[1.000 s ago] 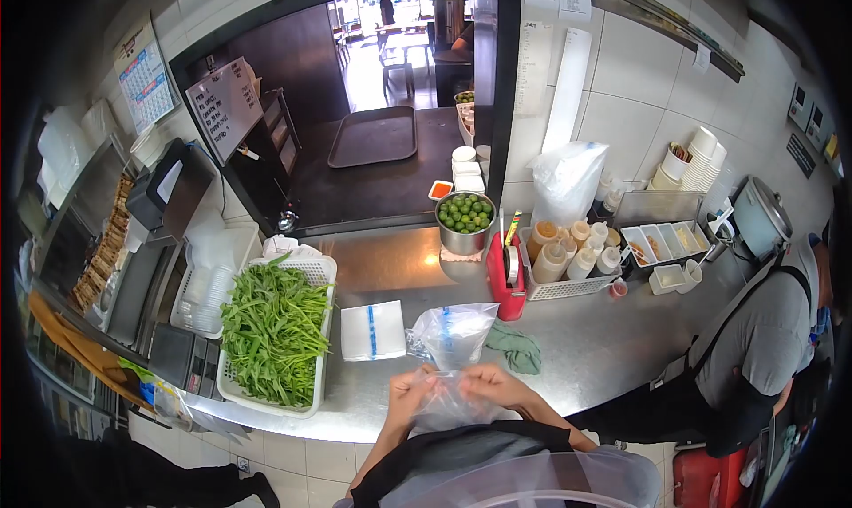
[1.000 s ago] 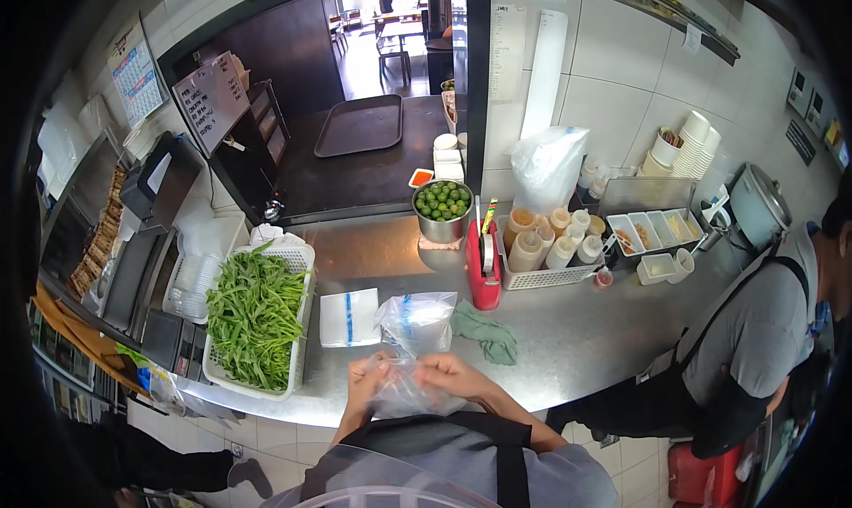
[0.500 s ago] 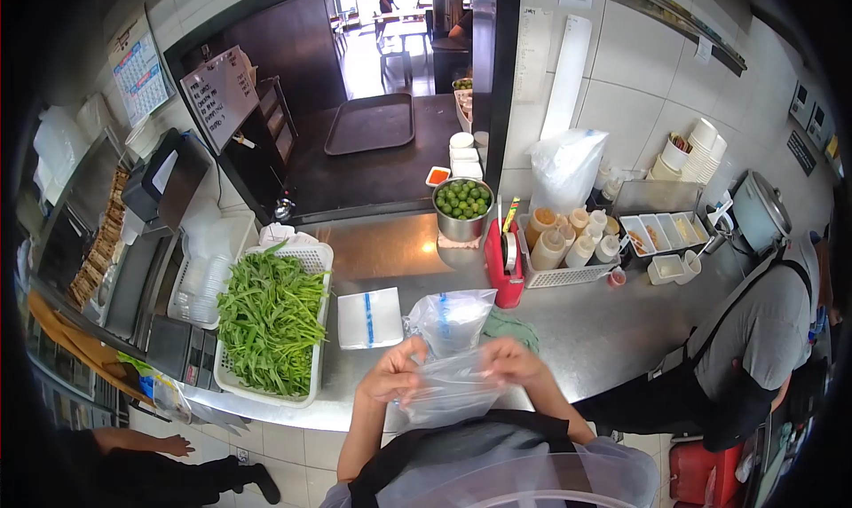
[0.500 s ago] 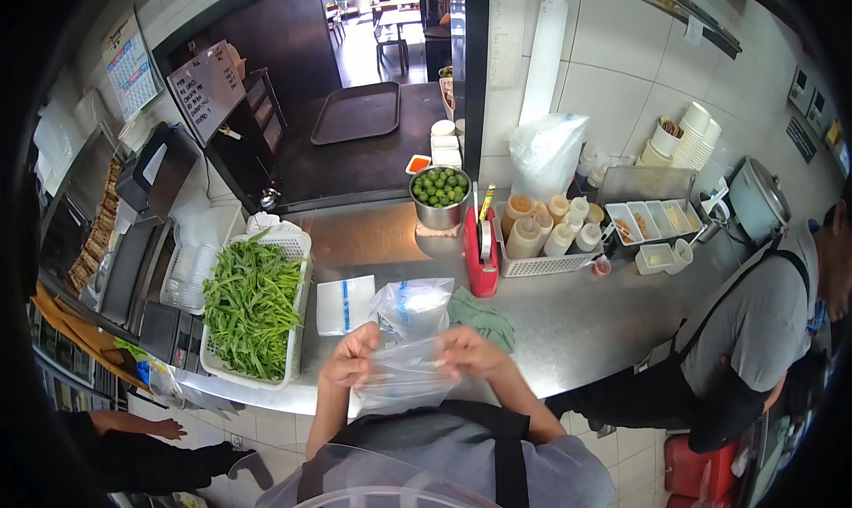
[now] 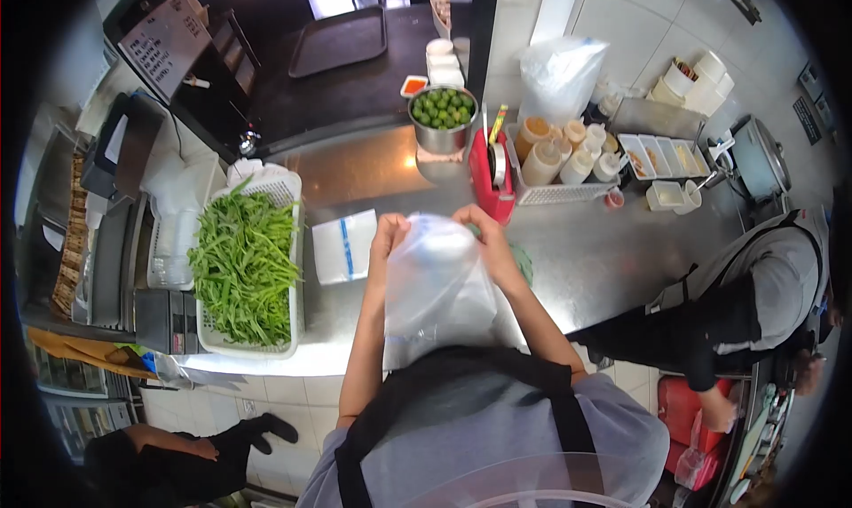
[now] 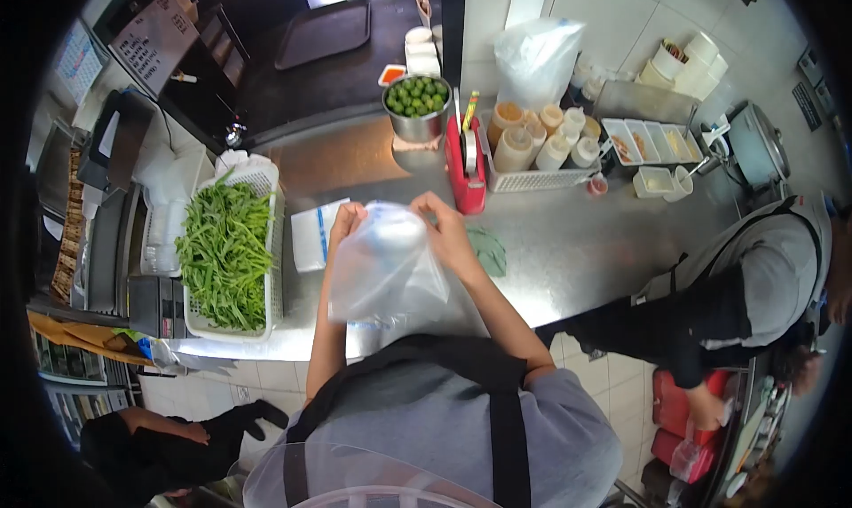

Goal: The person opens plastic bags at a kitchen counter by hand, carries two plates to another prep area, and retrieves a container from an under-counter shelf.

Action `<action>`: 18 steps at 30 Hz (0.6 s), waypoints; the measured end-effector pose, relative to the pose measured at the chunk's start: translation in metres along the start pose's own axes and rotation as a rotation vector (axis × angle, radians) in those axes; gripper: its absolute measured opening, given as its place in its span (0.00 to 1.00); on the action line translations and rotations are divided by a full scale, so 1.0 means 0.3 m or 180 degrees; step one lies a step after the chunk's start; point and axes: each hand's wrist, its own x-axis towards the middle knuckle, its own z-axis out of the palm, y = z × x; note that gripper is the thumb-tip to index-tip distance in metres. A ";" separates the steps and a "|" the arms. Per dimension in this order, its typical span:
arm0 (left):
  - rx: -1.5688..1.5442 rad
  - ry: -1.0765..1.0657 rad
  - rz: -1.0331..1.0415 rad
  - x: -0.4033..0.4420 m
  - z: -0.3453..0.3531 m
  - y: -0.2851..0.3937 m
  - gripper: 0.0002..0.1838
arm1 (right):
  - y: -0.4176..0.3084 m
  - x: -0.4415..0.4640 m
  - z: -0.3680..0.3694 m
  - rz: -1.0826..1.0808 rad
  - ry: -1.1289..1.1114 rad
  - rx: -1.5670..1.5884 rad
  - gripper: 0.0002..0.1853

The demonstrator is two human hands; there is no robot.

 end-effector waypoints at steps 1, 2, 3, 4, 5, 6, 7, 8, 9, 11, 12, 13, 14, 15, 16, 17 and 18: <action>-0.0057 -0.0006 -0.0042 0.006 -0.005 -0.012 0.05 | -0.022 -0.005 0.007 0.0019 0.0002 -0.0086 0.05; -0.0114 -0.0019 -0.0074 0.012 -0.009 -0.022 0.06 | -0.043 -0.009 0.015 0.0028 0.0009 -0.0174 0.06; -0.0216 0.0101 -0.0257 0.018 -0.005 -0.024 0.01 | -0.057 -0.011 0.023 0.0095 0.0008 -0.0194 0.09; -0.0270 0.0116 -0.0379 0.009 0.001 -0.021 0.02 | -0.050 -0.009 0.022 -0.0041 0.0034 -0.0388 0.10; -0.0317 0.0129 -0.0492 -0.002 0.004 -0.010 0.04 | -0.042 -0.006 0.023 -0.0188 0.0063 -0.0578 0.10; -0.0362 0.0139 -0.0595 -0.009 0.011 0.005 0.07 | -0.035 -0.009 0.023 -0.0346 0.0092 -0.0768 0.11; -0.0461 -0.0044 -0.0791 0.002 -0.024 -0.033 0.12 | 0.009 -0.024 0.019 -0.0463 0.0044 -0.1008 0.11; -0.0359 0.0213 -0.1005 -0.016 -0.021 -0.081 0.12 | 0.094 -0.041 0.011 -0.0591 -0.0006 -0.1248 0.12; -0.0252 0.0466 -0.1187 -0.035 0.010 -0.097 0.11 | 0.169 -0.039 0.011 -0.0750 -0.0049 -0.1487 0.13; 0.0042 0.0526 -0.1378 -0.040 -0.007 -0.161 0.13 | 0.281 -0.053 0.042 -0.0620 0.0107 -0.1235 0.14; -0.0010 0.0351 -0.1299 -0.034 -0.037 -0.207 0.14 | 0.321 -0.076 0.048 -0.0532 0.0164 -0.1121 0.14; -0.0068 0.0185 -0.1236 -0.031 -0.065 -0.238 0.14 | 0.348 -0.088 0.047 -0.0392 0.0129 -0.0908 0.15; -0.0118 0.0015 -0.1163 -0.035 -0.086 -0.270 0.14 | 0.377 -0.081 0.044 -0.0260 0.0104 -0.0691 0.15; -0.0103 0.0075 -0.1110 -0.046 -0.080 -0.253 0.12 | 0.387 -0.076 0.040 -0.0146 0.0092 -0.0476 0.16; -0.0028 0.0127 -0.1055 -0.065 -0.069 -0.203 0.12 | 0.367 -0.086 0.031 0.0316 -0.0058 -0.0147 0.16; 0.0050 0.0166 -0.0987 -0.081 -0.063 -0.142 0.13 | 0.345 -0.089 0.010 0.0761 -0.0197 0.0184 0.15; 0.0127 0.0201 -0.0905 -0.086 -0.066 -0.107 0.14 | 0.318 -0.082 -0.012 0.1190 -0.0334 0.0515 0.15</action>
